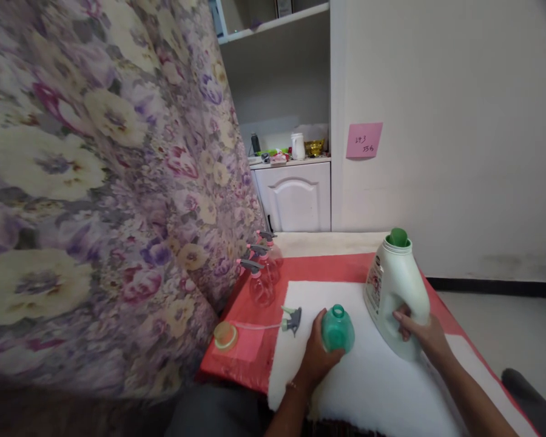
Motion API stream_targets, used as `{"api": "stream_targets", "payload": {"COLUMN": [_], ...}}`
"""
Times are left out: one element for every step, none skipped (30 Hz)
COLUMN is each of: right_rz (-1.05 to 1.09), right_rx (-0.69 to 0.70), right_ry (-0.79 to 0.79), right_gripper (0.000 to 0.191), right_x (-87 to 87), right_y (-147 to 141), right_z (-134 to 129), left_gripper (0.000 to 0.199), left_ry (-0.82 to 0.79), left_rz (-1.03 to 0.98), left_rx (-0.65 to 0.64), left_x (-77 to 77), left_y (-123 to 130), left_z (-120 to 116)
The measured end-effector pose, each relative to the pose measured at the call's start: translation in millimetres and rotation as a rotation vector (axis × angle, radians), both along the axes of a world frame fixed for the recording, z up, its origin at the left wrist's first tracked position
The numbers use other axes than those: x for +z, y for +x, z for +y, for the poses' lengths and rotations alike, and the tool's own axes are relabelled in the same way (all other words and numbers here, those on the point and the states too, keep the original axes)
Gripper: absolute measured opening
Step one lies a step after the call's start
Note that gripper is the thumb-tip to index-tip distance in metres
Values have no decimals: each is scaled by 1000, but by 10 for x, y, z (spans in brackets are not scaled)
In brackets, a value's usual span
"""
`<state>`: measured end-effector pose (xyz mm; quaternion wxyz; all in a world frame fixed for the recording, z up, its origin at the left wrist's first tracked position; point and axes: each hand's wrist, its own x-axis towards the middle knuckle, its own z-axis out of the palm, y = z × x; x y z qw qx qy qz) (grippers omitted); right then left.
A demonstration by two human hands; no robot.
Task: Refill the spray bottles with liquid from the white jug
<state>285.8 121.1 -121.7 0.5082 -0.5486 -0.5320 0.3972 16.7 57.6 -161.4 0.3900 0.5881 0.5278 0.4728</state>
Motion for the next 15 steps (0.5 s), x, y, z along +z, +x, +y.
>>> {"api": "stream_targets", "payload": {"right_rz": [-3,-6,-7,-5,0,6,9,6,0,-9,-16,-22,-27,-30,-33], "right_rx": [-1,2,7,11,15,17,16,12,8,6,6,8,12,16,17], "right_ry": [-2,-3,-4,-6,-10,-17,-24,-31,-36,-40,-41,-42,-41,-42,-42], "right_gripper": [36,35,35,34,34,34,34,34,34,33,33,33,33,34,34], "right_x": [4,11,18,25,32,35,35,31,23,12,-1,-14,-27,-39,-48], "right_y": [-5,-8,-11,-12,-12,-10,-6,0,7,16,25,33,41,47,50], "right_z": [-6,-12,-18,-24,-28,-30,-31,-29,-26,-21,-16,-10,-5,-1,1], "left_gripper": [94,96,98,98,98,97,93,86,78,66,52,40,32,30,34], "left_ry": [-2,-3,-4,-5,-5,-4,0,5,11,15,4,-18,-47,-68,-90], "left_rz": [2,2,2,1,-1,-4,-5,-3,-1,12,19,27,40,52,69], "left_rx": [4,10,17,28,43,61,88,118,148,191,208,223,229,236,238], "left_x": [0,0,2,7,17,34,57,86,119,152,184,212,233,247,254], "left_y": [5,8,9,6,-3,-19,-43,-76,-120,-174,-238,-314,-398,-491,-591], "left_z": [-3,-9,-22,-44,-80,-131,-198,-282,-380,-490,-606,-722,-833,-934,-1022]}}
